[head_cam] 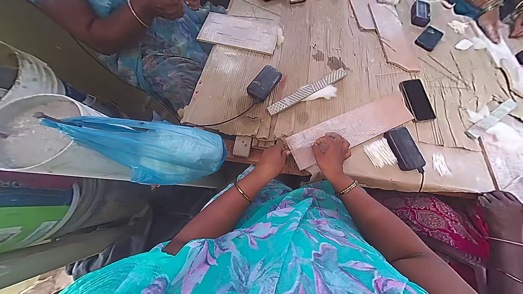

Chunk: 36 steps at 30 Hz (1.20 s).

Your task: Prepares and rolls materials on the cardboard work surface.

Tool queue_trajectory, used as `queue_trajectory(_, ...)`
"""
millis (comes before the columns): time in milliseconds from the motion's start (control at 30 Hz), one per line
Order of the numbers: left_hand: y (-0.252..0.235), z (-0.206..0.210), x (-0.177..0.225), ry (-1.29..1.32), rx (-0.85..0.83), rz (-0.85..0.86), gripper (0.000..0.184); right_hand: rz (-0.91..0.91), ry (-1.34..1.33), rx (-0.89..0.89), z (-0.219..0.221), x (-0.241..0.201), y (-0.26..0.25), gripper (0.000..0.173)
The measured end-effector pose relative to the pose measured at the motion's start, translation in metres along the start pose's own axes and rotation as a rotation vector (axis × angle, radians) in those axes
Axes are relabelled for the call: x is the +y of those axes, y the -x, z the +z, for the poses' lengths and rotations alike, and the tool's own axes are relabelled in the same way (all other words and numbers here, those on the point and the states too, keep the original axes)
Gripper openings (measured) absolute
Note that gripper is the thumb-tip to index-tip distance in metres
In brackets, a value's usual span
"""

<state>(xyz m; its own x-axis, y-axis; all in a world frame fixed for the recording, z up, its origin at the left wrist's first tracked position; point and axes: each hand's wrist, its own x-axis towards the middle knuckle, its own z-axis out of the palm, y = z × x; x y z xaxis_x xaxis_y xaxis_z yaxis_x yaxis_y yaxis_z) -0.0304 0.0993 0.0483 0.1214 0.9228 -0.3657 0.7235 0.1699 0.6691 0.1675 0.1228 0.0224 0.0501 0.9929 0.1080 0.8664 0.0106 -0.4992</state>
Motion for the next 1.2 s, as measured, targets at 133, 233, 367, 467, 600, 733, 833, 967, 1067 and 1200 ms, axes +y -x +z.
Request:
queue_trajectory(133, -0.007, 0.005, -0.005, -0.077, 0.034, 0.038, 0.035, -0.019, 0.035, 0.045, -0.003, 0.006, -0.006, 0.023)
queue_trajectory(233, -0.011, 0.008, -0.007, -0.141, 0.064, 0.054, 0.036, -0.083, 0.033, 0.084, -0.004, 0.009, -0.015, 0.021)
queue_trajectory(367, -0.014, 0.012, -0.009, -0.167, 0.095, 0.089, 0.037, -0.474, 0.097, -0.021, 0.005, 0.008, -0.023, 0.030)
queue_trajectory(467, -0.011, 0.011, -0.008, -0.169, 0.100, 0.098, 0.036, -0.604, 0.284, -0.270, 0.011, 0.010, -0.019, 0.058)
queue_trajectory(600, -0.002, 0.007, -0.009, -0.128, 0.030, 0.097, 0.032, -0.714, 0.346, -0.350, 0.000, 0.026, 0.000, 0.075)
queue_trajectory(733, 0.008, 0.006, -0.009, -0.090, -0.159, 0.070, 0.030, -0.769, 0.382, -0.442, -0.025, 0.047, 0.028, 0.079)
queue_trajectory(833, 0.012, 0.010, -0.010, -0.083, -0.203, 0.083, 0.028, -0.803, 0.383, -0.444, -0.034, 0.063, 0.040, 0.080)
queue_trajectory(967, 0.013, 0.005, -0.008, 0.002, -0.138, 0.083, 0.028, -0.769, 0.303, -0.268, -0.038, 0.065, 0.026, 0.074)
queue_trajectory(1067, 0.006, -0.002, -0.009, 0.035, -0.040, 0.087, 0.028, -0.657, 0.287, -0.200, -0.031, 0.049, 0.000, 0.073)
queue_trajectory(1200, -0.003, -0.008, -0.006, -0.083, 0.033, 0.087, 0.028, -0.707, 0.305, -0.246, -0.005, 0.022, -0.025, 0.071)
